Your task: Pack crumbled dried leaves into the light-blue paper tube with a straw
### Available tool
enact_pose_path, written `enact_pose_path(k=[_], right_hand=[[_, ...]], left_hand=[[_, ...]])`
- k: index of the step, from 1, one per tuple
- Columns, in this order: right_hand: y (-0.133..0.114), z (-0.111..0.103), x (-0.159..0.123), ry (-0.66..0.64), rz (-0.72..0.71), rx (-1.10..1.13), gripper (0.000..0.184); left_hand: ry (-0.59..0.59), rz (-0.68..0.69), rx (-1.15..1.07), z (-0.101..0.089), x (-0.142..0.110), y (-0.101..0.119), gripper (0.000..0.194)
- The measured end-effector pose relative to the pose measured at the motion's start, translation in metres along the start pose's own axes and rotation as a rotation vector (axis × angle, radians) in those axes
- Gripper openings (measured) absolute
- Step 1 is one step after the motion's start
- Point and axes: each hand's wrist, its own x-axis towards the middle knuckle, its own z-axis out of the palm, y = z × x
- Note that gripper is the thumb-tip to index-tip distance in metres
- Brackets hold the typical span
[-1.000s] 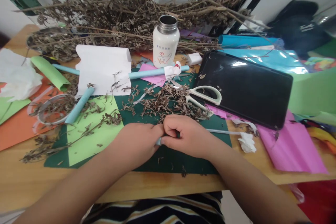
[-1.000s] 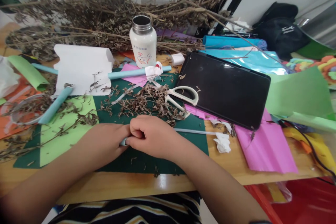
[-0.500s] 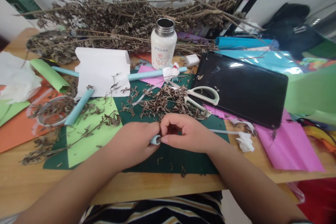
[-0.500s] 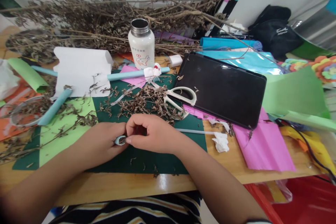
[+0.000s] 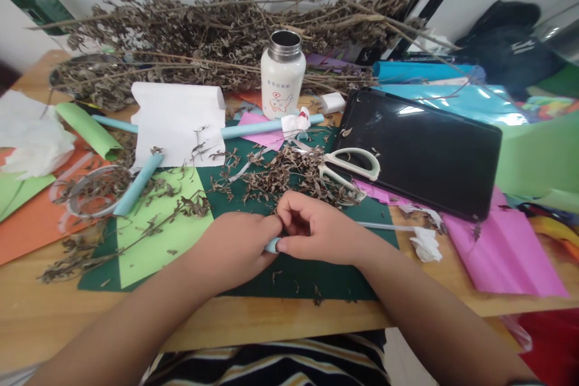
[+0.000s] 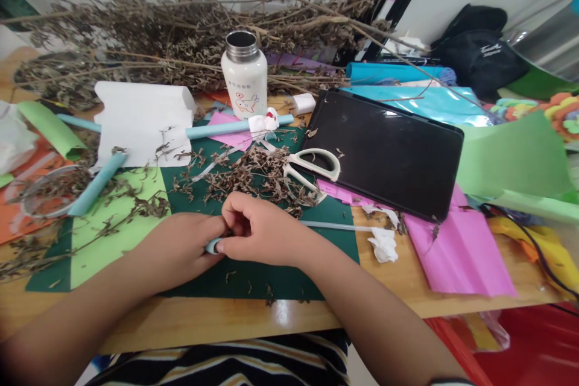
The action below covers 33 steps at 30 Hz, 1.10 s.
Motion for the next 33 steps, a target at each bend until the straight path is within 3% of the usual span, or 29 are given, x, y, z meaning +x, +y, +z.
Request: enact_pose_path(k=[11, 15, 20, 33], right_hand=[[0.002, 0.006, 0.001, 0.13, 0.016, -0.21, 0.025], [0.004, 0.007, 0.003, 0.08, -0.06, 0.009, 0.027], [0.004, 0.005, 0.004, -0.003, -0.066, 0.183, 0.008], [0.0, 0.013, 0.001, 0.132, -0.014, -0.058, 0.017]], left_hand=[[-0.021, -0.056, 0.067, -0.001, 0.001, 0.002, 0.016], [-0.034, -0.069, 0.045, -0.009, -0.004, -0.001, 0.012], [-0.027, -0.087, 0.005, -0.012, -0.005, -0.005, 0.011], [-0.007, -0.015, 0.06, -0.005, -0.005, -0.006, 0.012]])
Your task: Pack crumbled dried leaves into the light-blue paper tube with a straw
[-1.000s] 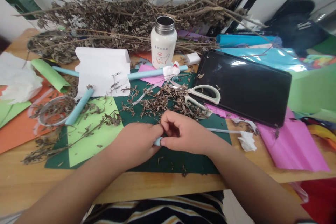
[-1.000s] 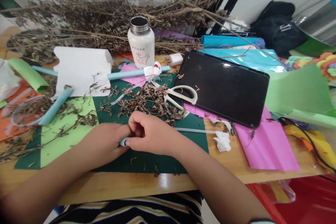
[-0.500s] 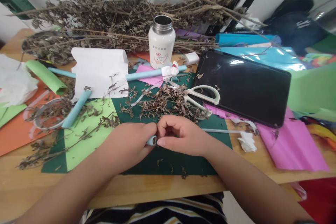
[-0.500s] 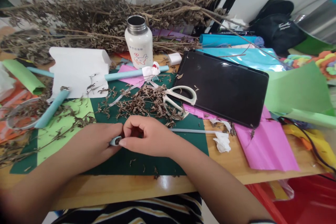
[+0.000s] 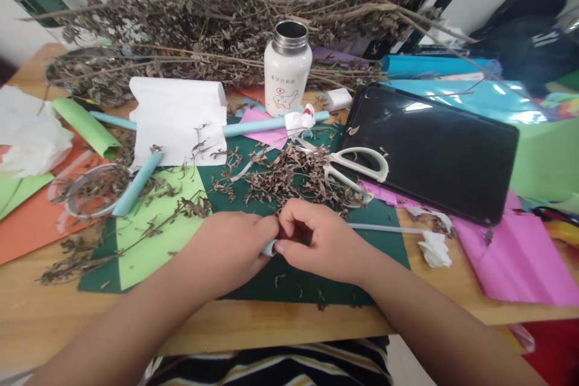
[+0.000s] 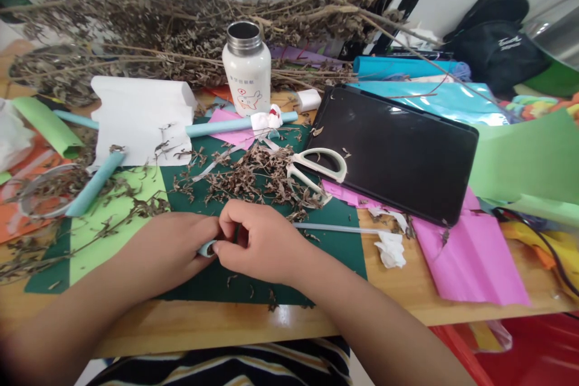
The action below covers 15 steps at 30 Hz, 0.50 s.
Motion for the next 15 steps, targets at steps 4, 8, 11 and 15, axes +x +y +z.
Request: enact_pose_path(k=[4, 8, 11, 15], right_hand=[[-0.003, 0.003, -0.002, 0.044, -0.021, -0.177, 0.02], [-0.005, 0.006, -0.004, 0.085, 0.001, -0.313, 0.019], [-0.006, 0.006, -0.004, 0.09, 0.021, -0.338, 0.019], [-0.004, -0.008, -0.004, 0.037, -0.085, -0.263, 0.014]], left_hand=[[0.001, -0.002, -0.008, 0.004, 0.002, 0.002, 0.014], [0.03, -0.042, -0.029, 0.008, 0.003, 0.008, 0.013], [0.046, -0.035, -0.056, 0.008, 0.004, 0.01, 0.012], [0.136, -0.03, -0.017, 0.005, 0.004, 0.005, 0.009]])
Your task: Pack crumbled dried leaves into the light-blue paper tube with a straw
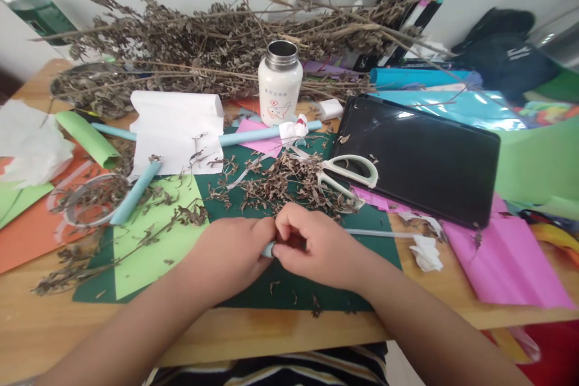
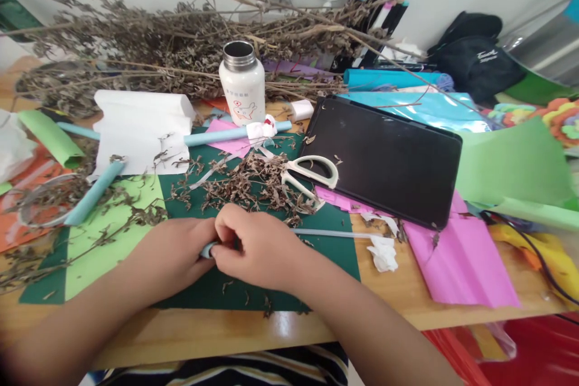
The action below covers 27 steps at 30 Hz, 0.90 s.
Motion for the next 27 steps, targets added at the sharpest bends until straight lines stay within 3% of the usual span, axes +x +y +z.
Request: enact_pose_path(k=[3, 5, 7, 14, 17, 22, 27], right_hand=[[0.013, -0.017, 0.002, 0.135, -0.114, -0.015, 0.002], [0.023, -0.026, 0.005, 0.323, -0.116, -0.209, 0.011], [0.03, -0.03, 0.008, 0.388, -0.115, -0.446, 0.015], [0.022, -0.012, 0.01, 0.01, -0.179, -0.784, 0.032], [0.018, -0.004, 0.008, -0.024, -0.21, -0.853, 0.04], [0.022, 0.001, 0.01, -0.003, -0.206, -0.898, 0.017], [0.028, 0.0, 0.012, 0.01, -0.23, -0.888, 0.016]], left_hand=[[0.132, -0.099, 0.041, -0.003, -0.002, -0.009, 0.017], [0.222, -0.208, 0.019, -0.004, -0.003, -0.016, 0.023], [0.283, -0.29, -0.032, -0.005, -0.004, -0.021, 0.024], [0.296, -0.309, -0.112, -0.003, -0.001, -0.026, 0.023], [0.287, -0.293, -0.119, 0.0, 0.001, -0.027, 0.022], [0.258, -0.281, -0.107, 0.002, 0.002, -0.026, 0.024], [0.24, -0.261, -0.146, 0.003, 0.003, -0.027, 0.024]])
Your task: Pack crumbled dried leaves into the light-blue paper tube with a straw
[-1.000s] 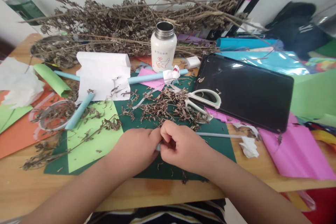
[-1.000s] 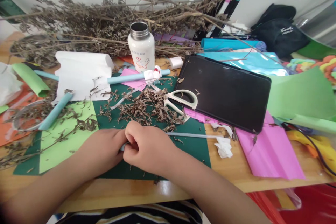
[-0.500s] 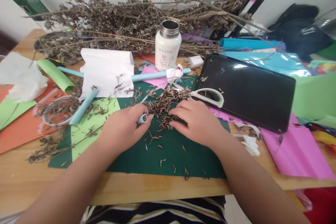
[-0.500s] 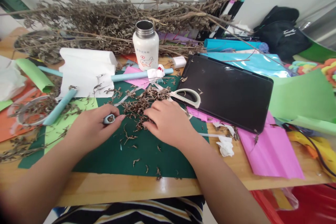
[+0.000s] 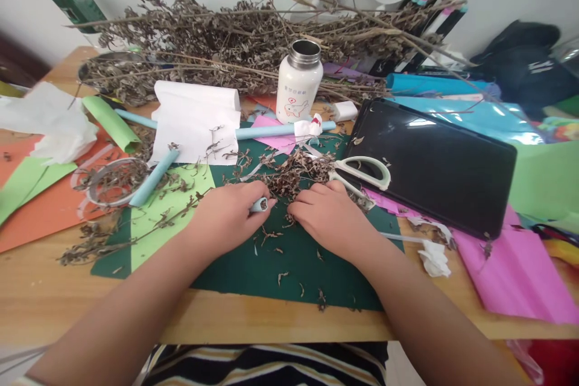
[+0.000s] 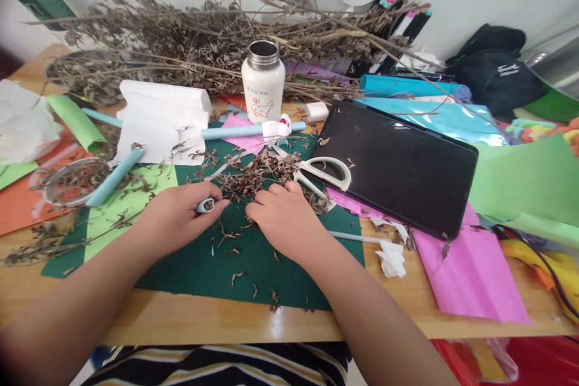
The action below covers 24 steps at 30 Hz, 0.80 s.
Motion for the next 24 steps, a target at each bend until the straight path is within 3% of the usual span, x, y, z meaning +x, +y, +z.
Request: enact_pose_path(k=[6, 10, 12, 16, 20, 24], right_hand=[[0.003, -0.003, 0.002, 0.066, 0.049, 0.281, 0.016], [0.002, -0.006, 0.002, 0.209, 0.16, 0.689, 0.012], [0.0, -0.005, 0.002, 0.244, 0.253, 1.022, 0.011], [-0.008, 0.0, 0.003, 0.29, 0.42, 1.727, 0.007], [-0.02, 0.003, 0.005, 0.275, 0.418, 1.902, 0.014], [-0.026, 0.003, 0.006, 0.232, 0.417, 2.002, 0.013]], left_hand=[[-0.02, 0.041, -0.123, -0.003, 0.0, 0.0, 0.023], [-0.048, 0.119, -0.454, -0.004, -0.005, 0.001, 0.025], [-0.01, 0.142, -0.587, 0.0, -0.007, 0.004, 0.032], [0.177, 0.317, -0.457, 0.009, -0.011, 0.01, 0.051], [0.259, 0.435, -0.301, 0.013, -0.011, 0.015, 0.055], [0.292, 0.484, -0.318, 0.012, -0.011, 0.014, 0.043]])
